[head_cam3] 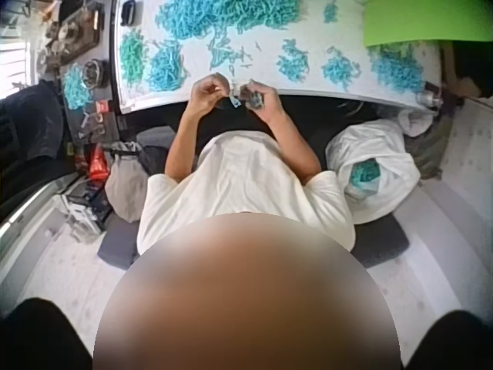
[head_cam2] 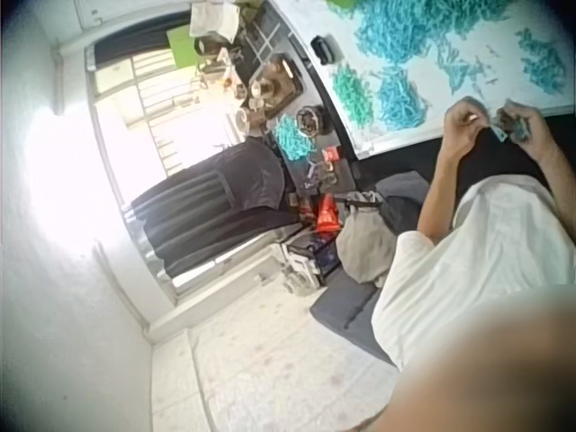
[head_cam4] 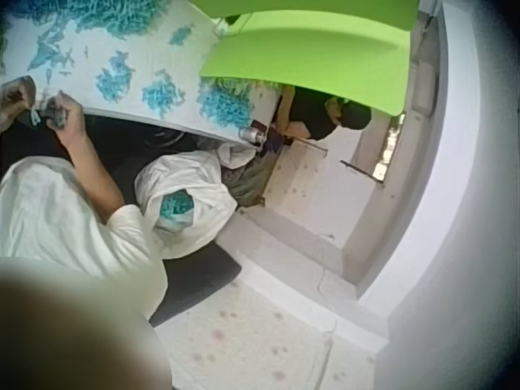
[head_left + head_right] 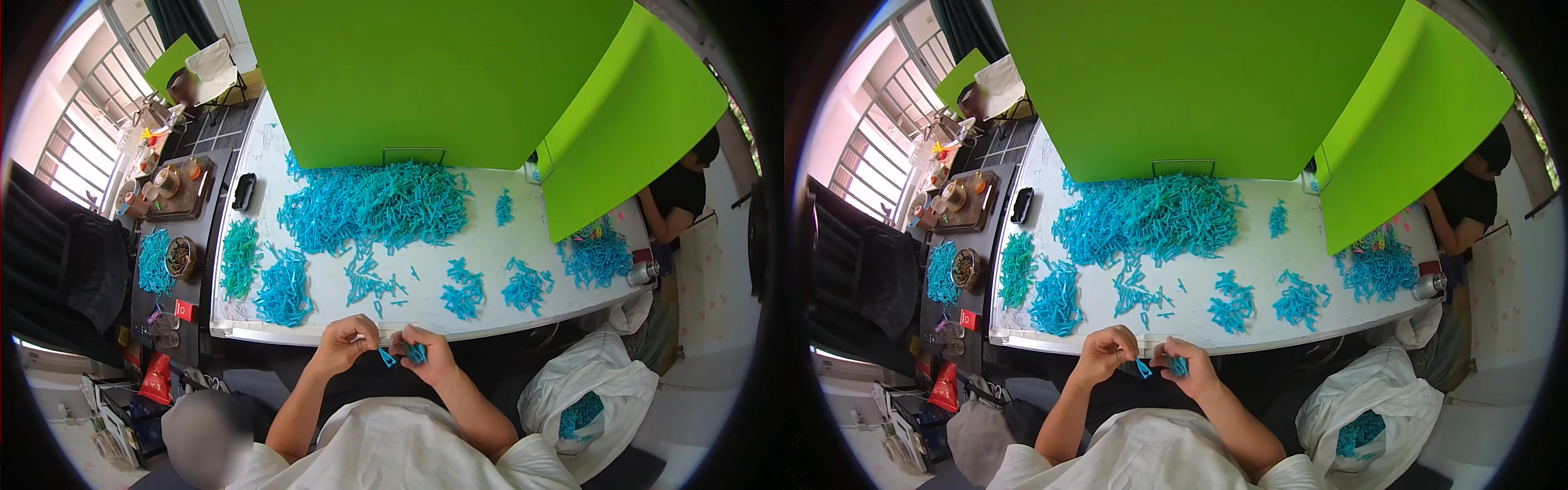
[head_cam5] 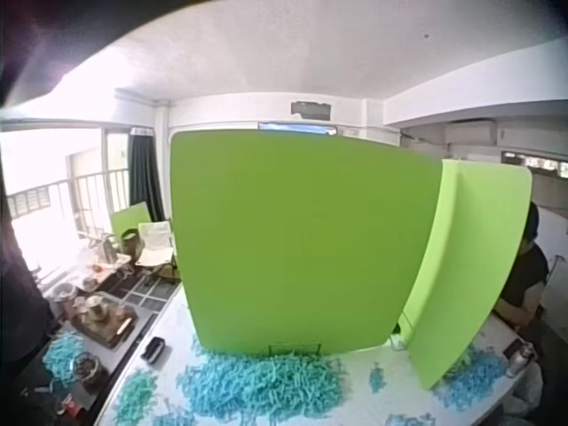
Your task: Picking up and sorting small pieces of shredded blue paper from a desk.
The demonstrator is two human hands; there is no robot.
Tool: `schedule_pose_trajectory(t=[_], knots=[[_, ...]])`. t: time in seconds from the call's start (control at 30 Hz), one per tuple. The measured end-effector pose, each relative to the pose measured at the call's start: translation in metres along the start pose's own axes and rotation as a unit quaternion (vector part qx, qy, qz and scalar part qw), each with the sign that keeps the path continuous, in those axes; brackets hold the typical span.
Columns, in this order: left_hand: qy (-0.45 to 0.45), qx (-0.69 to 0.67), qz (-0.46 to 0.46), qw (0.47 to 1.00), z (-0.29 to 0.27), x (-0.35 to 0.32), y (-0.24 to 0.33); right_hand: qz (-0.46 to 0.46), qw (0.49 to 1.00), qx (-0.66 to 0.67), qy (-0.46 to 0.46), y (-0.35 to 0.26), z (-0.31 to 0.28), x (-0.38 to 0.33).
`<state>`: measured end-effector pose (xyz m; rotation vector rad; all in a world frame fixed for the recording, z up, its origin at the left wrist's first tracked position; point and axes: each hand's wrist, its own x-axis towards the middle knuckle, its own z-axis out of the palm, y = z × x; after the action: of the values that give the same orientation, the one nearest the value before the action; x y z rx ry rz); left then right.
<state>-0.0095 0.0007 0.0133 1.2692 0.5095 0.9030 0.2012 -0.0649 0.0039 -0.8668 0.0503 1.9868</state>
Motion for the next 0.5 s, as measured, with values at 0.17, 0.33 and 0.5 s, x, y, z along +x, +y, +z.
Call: schedule_pose_trajectory(t=[0.17, 0.33, 0.5], knots=[[-0.003, 0.160, -0.043, 0.986, 0.004, 0.005, 0.012, 0.035, 0.977, -0.208, -0.002, 0.005, 0.020, -0.008], [0.078, 0.220, -0.106, 0.967, 0.007, 0.018, 0.004, 0.018, 0.983, -0.180, 0.004, 0.009, -0.002, 0.000], [-0.005, 0.636, 0.081, 0.767, -0.003, 0.039, -0.017, -0.061, 0.988, -0.116, 0.079, -0.004, -0.003, -0.005]])
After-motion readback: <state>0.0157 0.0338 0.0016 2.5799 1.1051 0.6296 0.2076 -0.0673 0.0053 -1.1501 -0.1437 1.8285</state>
